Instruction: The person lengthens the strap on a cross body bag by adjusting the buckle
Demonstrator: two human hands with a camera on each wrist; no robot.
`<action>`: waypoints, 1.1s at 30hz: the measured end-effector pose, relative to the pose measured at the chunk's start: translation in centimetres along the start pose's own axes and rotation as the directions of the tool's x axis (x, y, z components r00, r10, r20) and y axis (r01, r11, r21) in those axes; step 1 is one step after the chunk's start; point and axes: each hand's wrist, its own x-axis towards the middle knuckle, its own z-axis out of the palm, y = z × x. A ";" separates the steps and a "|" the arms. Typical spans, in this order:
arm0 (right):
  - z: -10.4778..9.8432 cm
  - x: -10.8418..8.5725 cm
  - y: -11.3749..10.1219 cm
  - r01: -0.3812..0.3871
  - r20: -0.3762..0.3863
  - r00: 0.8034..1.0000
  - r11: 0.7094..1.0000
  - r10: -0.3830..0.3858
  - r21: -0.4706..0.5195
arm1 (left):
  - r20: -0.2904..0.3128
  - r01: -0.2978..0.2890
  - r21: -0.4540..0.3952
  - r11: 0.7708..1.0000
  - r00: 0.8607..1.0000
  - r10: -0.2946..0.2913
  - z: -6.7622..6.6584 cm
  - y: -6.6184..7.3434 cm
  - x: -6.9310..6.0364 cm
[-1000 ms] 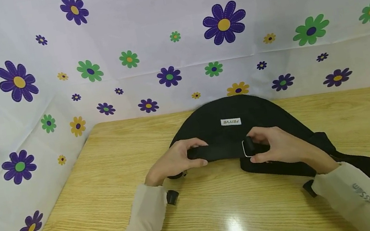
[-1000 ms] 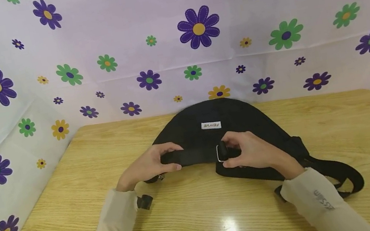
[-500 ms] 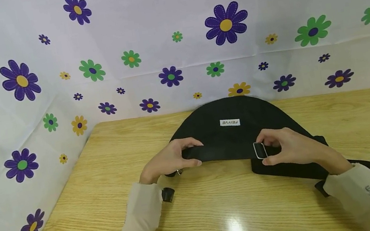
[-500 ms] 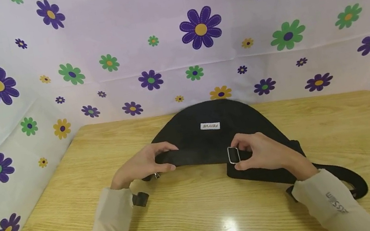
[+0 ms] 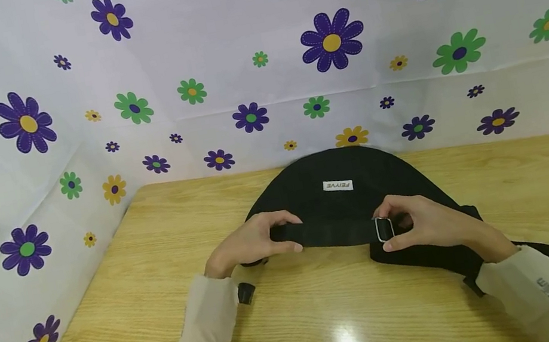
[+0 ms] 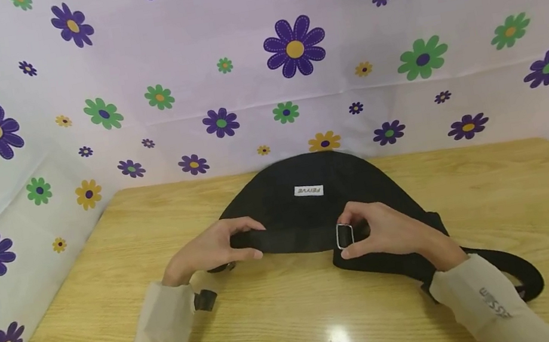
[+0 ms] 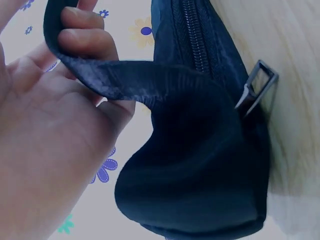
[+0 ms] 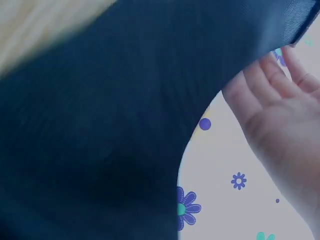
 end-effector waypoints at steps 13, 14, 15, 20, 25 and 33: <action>0.3 -0.1 0.1 0.028 0.116 0.991 0.963 -0.061 0.269 | 0.016 -0.040 -0.017 0.999 0.999 0.040 0.3 0.4 -0.5; 0.4 -0.1 0.1 0.023 0.116 0.992 0.965 -0.055 0.263 | 0.015 -0.043 -0.017 0.999 0.999 0.043 0.3 0.4 -0.6; 0.4 -0.2 0.0 0.018 0.115 0.992 0.968 -0.048 0.251 | 0.012 -0.041 -0.017 0.999 0.999 0.041 0.3 0.4 -0.7; 0.3 -0.4 -0.2 0.036 0.151 0.987 0.984 -0.063 0.174 | 0.010 -0.024 -0.024 0.999 1.000 0.024 0.5 0.3 -1.3; -0.1 -1.0 -0.4 0.056 0.213 0.975 0.996 -0.071 0.073 | 0.012 -0.030 -0.017 0.999 0.999 0.030 0.5 0.2 -2.0; -0.4 -2.5 -0.2 0.050 0.287 0.958 0.995 -0.024 -0.084 | 0.041 -0.038 0.053 0.998 0.999 0.036 0.4 -0.3 -3.5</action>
